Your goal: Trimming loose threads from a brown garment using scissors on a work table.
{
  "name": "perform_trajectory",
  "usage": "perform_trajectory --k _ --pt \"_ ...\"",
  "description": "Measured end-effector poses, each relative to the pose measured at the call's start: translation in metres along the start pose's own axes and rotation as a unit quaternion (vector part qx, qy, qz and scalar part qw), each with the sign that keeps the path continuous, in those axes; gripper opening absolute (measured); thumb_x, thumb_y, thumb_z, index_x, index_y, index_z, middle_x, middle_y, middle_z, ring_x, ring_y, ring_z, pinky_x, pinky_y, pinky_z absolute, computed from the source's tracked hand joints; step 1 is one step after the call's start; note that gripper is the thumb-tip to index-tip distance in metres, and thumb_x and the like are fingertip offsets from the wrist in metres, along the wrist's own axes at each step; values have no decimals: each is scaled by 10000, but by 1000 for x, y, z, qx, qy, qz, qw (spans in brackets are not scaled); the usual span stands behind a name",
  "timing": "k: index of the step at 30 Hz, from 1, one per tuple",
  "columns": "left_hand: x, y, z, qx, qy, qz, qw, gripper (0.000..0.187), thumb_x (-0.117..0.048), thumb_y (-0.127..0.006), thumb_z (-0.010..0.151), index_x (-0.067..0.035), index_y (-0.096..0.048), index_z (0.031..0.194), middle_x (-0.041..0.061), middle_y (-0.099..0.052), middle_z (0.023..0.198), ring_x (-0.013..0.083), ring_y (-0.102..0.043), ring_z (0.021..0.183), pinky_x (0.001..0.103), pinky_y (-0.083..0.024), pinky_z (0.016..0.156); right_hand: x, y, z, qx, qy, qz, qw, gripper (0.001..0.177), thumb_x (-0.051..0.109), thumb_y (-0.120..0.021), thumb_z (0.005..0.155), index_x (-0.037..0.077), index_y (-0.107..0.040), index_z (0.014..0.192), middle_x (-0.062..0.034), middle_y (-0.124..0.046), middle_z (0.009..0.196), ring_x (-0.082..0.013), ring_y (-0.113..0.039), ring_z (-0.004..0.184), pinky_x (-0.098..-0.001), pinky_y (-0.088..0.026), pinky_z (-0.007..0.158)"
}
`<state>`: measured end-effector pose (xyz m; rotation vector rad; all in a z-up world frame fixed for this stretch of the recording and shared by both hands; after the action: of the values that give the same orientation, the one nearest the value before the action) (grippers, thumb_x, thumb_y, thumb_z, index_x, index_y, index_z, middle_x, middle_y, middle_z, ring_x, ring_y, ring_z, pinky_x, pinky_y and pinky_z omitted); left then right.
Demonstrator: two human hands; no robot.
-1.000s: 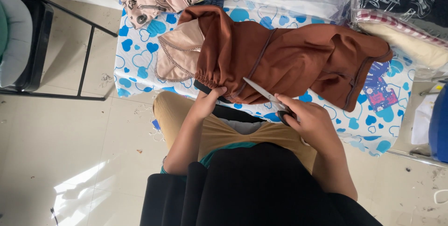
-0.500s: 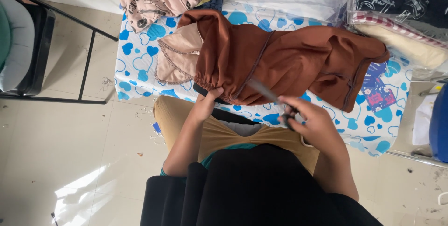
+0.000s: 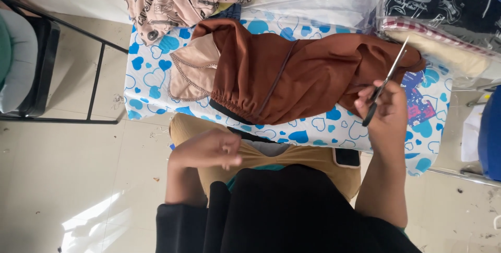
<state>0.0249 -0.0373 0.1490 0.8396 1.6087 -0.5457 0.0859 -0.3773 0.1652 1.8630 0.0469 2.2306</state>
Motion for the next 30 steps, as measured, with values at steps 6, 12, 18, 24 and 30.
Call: perform_trajectory --k 6,12,18,24,30 --pt "-79 3 17 39 -176 -46 982 220 -330 -526 1057 -136 -537 954 22 -674 1004 171 -695 953 304 -560 820 36 -20 40 44 99 -51 993 468 -126 -646 1020 60 -379 1356 -273 -600 1359 -236 -614 1048 -342 -511 948" --pt "-117 79 106 -237 -178 205 933 184 -197 -541 1060 -106 -641 1184 151 -686 1019 378 -675 1042 489 -518 940 10 -50 88 7 84 -237 968 451 97 -783 1032 109 -512 1393 -104 -642 965 -189 -552 703 -308 -466 660" --pt "29 129 215 -245 -29 582 775 337 -155 -564 969 -105 -627 1296 126 -608 1240 349 -570 1212 485 -437 1023 -25 -58 84 79 40 -359 929 501 -46 -715 905 33 -497 1349 -179 -683 1038 -350 -670 893 -469 -554 716" --pt "27 142 219 -212 -12 623 753 342 -319 -742 835 -141 -677 1119 60 -674 965 302 -675 984 486 -451 918 -3 -61 81 107 50 -387 915 494 -19 -706 950 64 -468 1375 -235 -632 1292 -441 -629 1138 -546 -526 878" --pt "-27 148 183 -294 -15 649 701 506 -307 -720 851 -242 -478 1292 53 -724 880 358 -729 742 493 -569 700 -10 -63 92 131 60 -433 890 507 46 -745 918 99 -510 1364 -211 -684 1133 -417 -661 1068 -543 -540 849"
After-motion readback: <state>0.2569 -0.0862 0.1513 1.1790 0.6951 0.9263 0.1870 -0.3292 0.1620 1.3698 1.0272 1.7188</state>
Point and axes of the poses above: each hand's wrist, its own z-axis towards the middle knuckle, its own y-axis out of the back of the hand, x = y × z, the point moved 10 cm from there along z, towards the middle knuckle
